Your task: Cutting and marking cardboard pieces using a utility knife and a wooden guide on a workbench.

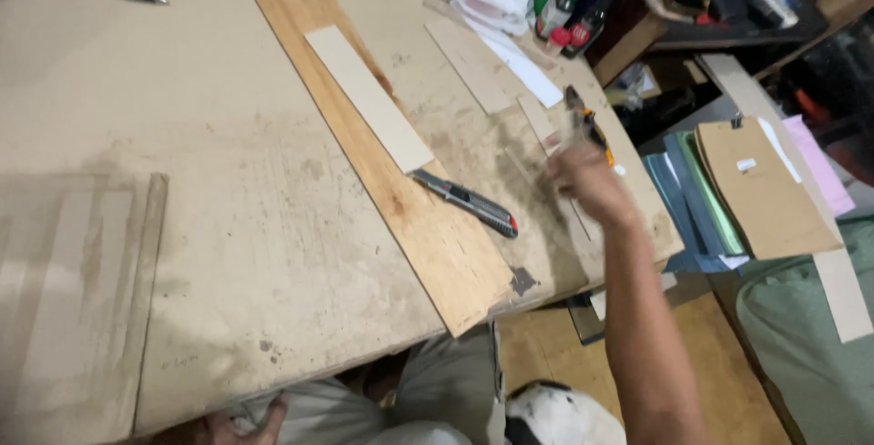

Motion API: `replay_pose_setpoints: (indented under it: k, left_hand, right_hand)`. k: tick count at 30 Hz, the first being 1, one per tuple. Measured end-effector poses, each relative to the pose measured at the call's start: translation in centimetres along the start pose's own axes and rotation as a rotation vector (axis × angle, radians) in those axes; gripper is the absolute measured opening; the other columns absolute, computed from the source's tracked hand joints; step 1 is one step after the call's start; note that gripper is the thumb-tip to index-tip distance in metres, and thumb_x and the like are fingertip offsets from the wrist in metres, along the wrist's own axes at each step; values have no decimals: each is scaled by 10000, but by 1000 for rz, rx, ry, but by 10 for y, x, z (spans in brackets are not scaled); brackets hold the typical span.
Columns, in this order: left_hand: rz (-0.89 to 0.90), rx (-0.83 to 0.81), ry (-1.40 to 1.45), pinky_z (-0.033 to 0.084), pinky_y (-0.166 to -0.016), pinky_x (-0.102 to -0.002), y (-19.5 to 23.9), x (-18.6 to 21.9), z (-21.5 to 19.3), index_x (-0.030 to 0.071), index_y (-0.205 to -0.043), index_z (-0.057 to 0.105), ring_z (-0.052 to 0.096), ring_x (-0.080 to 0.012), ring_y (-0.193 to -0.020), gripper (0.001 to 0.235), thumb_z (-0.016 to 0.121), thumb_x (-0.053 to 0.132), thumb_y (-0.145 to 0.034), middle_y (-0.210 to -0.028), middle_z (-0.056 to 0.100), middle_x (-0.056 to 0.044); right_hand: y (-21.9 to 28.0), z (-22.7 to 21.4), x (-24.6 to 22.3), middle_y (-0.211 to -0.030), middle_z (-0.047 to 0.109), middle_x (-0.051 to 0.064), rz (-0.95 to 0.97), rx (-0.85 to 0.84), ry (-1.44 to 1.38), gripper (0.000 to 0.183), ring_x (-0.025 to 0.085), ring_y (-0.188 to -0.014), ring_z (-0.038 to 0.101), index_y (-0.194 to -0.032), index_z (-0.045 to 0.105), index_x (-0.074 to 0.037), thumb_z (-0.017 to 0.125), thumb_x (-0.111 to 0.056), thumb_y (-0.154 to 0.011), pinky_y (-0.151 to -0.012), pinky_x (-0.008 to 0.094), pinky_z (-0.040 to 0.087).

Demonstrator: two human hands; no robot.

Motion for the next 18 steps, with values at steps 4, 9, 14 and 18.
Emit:
replay_pose_setpoints:
  k: [4, 9, 14, 18]
  left_hand:
    - [-612, -655, 10, 425, -1083, -517, -1, -15, 17, 156, -1535, 504, 532, -454, -1299, 1087, 759, 703, -631, -1478, 511, -281]
    - [-613, -731, -92, 326, -1178, -497, 11, -33, 46, 190, -1585, 420, 448, -454, -1400, 1229, 691, 820, -564, -1570, 447, -237]
    - [-155, -319, 26, 392, -1087, -446, -13, 8, 2, 12, -1328, 549, 508, -378, -1207, 980, 784, 655, -628, -1307, 526, -178]
    - [-233, -242, 131, 371, -1177, -489, -3, 1, 8, -84, -1436, 604, 479, -437, -1391, 1066, 844, 547, -611, -1477, 568, -289]
  right_hand:
    - [16, -5, -15, -775, 573, 103, 48, -93, -502, 208, 223, -629, 555, -1124, 577, -10, 460, -61, -960, -555, 308, 406]
    - [48, 33, -58, -1254, 671, 71, -7, -112, 430, 249, 229, -1114, 642, -1244, 648, -137, 551, -233, -1035, -944, 405, 555]
    - [47, 64, -58, -1154, 555, 161, 13, -98, 685, 355, 326, -946, 627, -1339, 521, -130, 456, -34, -1003, -817, 459, 564]
    - [46, 70, -53, -1156, 552, 176, -2, -110, 706, 377, 342, -929, 620, -1353, 486, -110, 497, -138, -976, -805, 490, 555]
Point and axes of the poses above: each hand's wrist, its own y-axis away from the middle knuckle, its own z-axis out of the palm, x = y × z, the point moved 9 cm from there along -y, towards the middle knuckle
